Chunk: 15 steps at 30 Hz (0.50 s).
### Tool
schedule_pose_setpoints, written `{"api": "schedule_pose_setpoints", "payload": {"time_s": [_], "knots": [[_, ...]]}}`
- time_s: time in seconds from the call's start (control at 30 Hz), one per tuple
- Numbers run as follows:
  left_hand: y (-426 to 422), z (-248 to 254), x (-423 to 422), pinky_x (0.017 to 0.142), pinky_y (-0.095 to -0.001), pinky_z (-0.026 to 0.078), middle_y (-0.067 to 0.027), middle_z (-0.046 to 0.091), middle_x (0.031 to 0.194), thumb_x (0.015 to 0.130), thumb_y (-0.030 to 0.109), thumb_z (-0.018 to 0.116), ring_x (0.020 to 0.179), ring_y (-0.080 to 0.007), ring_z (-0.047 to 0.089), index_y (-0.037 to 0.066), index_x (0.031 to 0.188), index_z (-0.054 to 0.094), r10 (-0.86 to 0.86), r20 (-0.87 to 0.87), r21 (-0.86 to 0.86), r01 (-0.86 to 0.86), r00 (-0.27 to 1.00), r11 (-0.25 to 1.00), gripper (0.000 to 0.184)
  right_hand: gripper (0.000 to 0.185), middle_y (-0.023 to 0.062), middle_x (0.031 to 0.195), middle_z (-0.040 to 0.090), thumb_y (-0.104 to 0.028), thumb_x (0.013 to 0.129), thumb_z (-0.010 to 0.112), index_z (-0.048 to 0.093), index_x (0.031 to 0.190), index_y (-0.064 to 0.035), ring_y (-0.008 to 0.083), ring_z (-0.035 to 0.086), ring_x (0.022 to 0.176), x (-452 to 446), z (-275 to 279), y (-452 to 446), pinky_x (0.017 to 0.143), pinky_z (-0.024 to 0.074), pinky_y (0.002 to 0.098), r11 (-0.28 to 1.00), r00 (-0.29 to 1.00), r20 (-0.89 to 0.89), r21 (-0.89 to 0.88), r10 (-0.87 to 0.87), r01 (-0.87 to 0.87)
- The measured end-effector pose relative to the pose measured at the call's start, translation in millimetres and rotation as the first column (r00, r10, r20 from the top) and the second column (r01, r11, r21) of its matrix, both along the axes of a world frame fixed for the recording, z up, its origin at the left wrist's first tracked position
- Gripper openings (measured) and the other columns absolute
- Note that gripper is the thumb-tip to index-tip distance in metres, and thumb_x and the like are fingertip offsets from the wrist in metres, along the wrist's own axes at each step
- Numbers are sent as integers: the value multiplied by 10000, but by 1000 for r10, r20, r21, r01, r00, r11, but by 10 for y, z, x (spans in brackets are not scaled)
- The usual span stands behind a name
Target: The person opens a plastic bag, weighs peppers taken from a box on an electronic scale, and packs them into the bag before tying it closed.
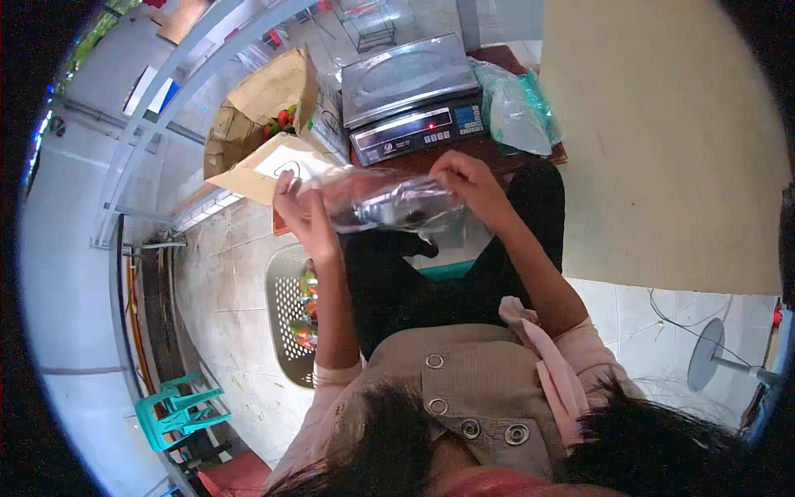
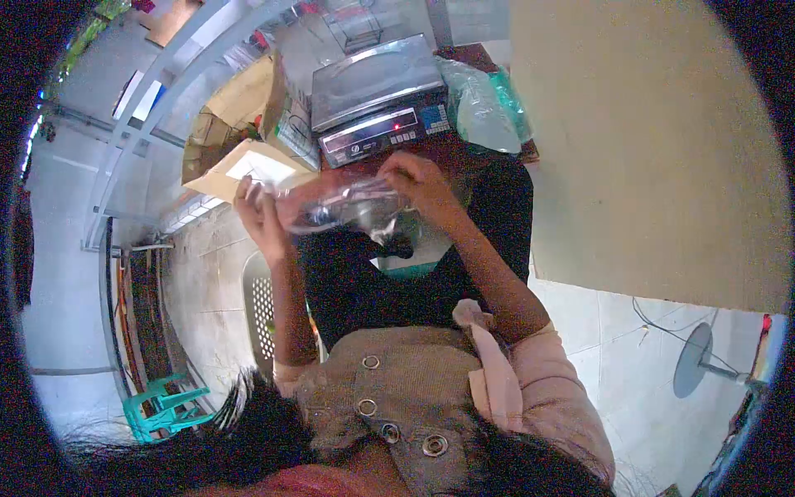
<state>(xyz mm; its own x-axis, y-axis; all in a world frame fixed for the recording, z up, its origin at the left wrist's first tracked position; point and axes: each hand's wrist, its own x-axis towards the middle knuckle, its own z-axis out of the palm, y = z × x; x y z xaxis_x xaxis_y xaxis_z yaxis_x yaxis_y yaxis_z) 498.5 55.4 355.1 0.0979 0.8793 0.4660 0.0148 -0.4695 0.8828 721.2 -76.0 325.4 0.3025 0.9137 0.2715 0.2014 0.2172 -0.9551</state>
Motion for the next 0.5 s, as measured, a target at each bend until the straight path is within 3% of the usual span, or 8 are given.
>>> {"api": "schedule_pose_setpoints", "payload": {"time_s": [0.07, 0.13, 0.23, 0.3, 0.4, 0.47, 0.5], "knots": [[-390, 441, 185, 834, -323, 440, -146, 497, 1137, 795, 224, 678, 1035, -209, 504, -4, 1262, 393, -19, -248, 237, 79, 969, 968, 593, 75, 13, 767, 545, -91, 844, 540, 566, 847, -21, 78, 524, 729, -45, 84, 46, 652, 424, 236, 991, 990, 40, 23, 132, -133], [-537, 481, 287, 846, -339, 433, -167, 499, 1171, 752, 261, 707, 1060, -253, 510, 19, 1308, 364, 152, -701, 503, 332, 697, 798, 697, 76, 24, 789, 564, -83, 829, 550, 565, 834, -8, 98, 542, 749, -108, 168, 58, 669, 434, 251, 978, 976, 73, 36, 204, -207], [-648, 99, 441, 782, -344, 448, -128, 574, 1033, 811, 262, 634, 910, -297, 573, 25, 1150, 501, -325, -622, 4, 418, 712, 908, 435, 75, 42, 804, 574, -72, 807, 564, 565, 822, 1, 127, 554, 763, -166, 294, 21, 690, 443, 274, 982, 975, 129, 34, 182, -188], [-655, 4, 468, 741, -338, 452, -94, 608, 944, 860, 278, 577, 830, -276, 591, 15, 1023, 563, -539, -503, -323, 431, 676, 843, 310, 74, 51, 800, 569, -72, 803, 567, 565, 820, 0, 139, 552, 758, -87, 341, -67, 696, 445, 285, 989, 968, 204, -19, 144, -143], [-478, -103, 343, 659, -283, 434, -31, 597, 804, 913, 305, 504, 728, -178, 564, 34, 857, 574, -504, -227, -253, 449, 834, 857, 285, 79, 67, 799, 562, -83, 801, 571, 563, 792, -5, 134, 550, 756, 85, 118, -148, 699, 447, 295, 973, 778, 590, 65, -217, 223], [-473, 196, 270, 609, -227, 395, 4, 558, 788, 923, 348, 487, 695, -90, 508, 70, 838, 566, -398, -58, -479, 324, 916, 816, 301, 90, 61, 814, 570, -98, 812, 571, 575, 860, -22, 147, 558, 769, 420, -143, -238, 708, 448, 305, 929, 787, 524, 21, -325, 370], [-421, 217, 237, 581, -207, 371, 20, 534, 777, 918, 344, 501, 677, -63, 481, 98, 845, 561, -374, 4, -425, 340, 928, 839, 264, 107, 58, 821, 574, -105, 818, 571, 581, 894, -31, 154, 562, 775, 486, -102, -222, 713, 448, 310, 900, 786, 488, -2, -380, 436]]}}
